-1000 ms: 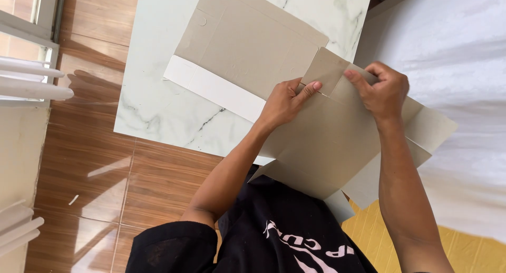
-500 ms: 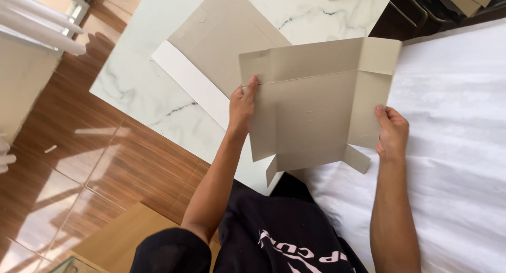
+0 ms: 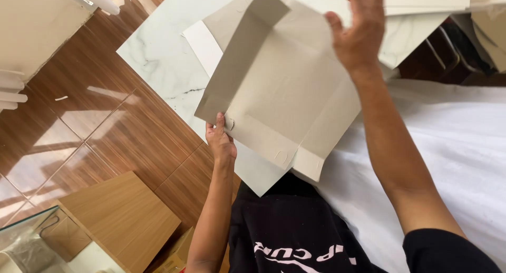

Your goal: The person folds flat pre-cut cardboard boxes into open rectangular boxes, pressing the side panels and locking the corner flaps by hand. Each finished box is placed on a stack on the table, and the person carries a stack of folded boxes across the room at the end.

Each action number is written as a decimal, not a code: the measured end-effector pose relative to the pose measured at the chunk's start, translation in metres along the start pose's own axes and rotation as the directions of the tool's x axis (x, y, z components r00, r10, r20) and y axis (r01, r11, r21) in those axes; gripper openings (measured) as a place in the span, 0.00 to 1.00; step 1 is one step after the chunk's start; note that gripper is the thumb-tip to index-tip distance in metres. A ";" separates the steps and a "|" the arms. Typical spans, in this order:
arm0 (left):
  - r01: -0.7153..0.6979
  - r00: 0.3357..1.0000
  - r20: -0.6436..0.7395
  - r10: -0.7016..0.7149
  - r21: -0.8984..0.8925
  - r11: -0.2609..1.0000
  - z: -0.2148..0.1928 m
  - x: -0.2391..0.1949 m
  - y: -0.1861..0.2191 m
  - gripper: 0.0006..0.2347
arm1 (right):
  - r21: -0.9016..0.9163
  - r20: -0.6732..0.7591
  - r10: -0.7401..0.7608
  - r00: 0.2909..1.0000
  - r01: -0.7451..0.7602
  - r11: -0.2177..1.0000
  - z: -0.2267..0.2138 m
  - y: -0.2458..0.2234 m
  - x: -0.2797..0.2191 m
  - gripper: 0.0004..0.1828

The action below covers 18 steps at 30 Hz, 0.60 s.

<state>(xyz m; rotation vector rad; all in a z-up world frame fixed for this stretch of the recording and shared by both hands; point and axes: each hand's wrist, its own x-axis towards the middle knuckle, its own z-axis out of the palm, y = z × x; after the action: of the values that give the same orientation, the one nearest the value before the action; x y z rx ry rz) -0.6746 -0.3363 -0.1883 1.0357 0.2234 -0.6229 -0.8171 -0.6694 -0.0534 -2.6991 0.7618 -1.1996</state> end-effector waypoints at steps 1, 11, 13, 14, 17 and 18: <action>-0.006 1.000 -0.005 0.006 -0.012 1.000 0.001 -0.002 -0.003 0.16 | 0.003 0.001 -0.014 1.000 0.014 1.000 0.008 -0.013 0.004 0.21; -0.346 0.922 0.177 0.343 0.773 0.531 -0.005 -0.050 -0.003 0.18 | -0.057 0.342 0.334 0.878 -0.336 0.940 0.077 0.006 -0.126 0.43; -0.596 0.704 0.449 0.550 0.795 0.113 -0.004 -0.047 0.002 0.20 | -0.061 0.362 0.477 0.801 -0.490 0.869 0.082 0.031 -0.148 0.47; -0.699 0.628 0.549 0.551 0.709 0.091 -0.006 -0.041 0.001 0.16 | -0.085 0.406 0.519 0.752 -0.534 0.841 0.079 0.035 -0.150 0.46; -0.579 0.815 0.481 0.323 0.665 0.472 0.011 -0.014 -0.007 0.18 | -0.137 0.494 0.523 0.695 -0.532 0.836 0.085 0.052 -0.143 0.42; -0.228 0.930 0.368 -0.018 0.612 0.757 0.020 -0.003 -0.010 0.23 | -0.171 0.520 0.508 0.686 -0.499 0.849 0.090 0.059 -0.139 0.41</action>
<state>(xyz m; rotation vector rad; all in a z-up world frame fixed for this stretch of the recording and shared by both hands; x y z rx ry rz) -0.6850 -0.3564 -0.1844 1.5674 -0.4082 -0.7934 -0.8554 -0.6645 -0.2246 -2.3742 1.2810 -0.2597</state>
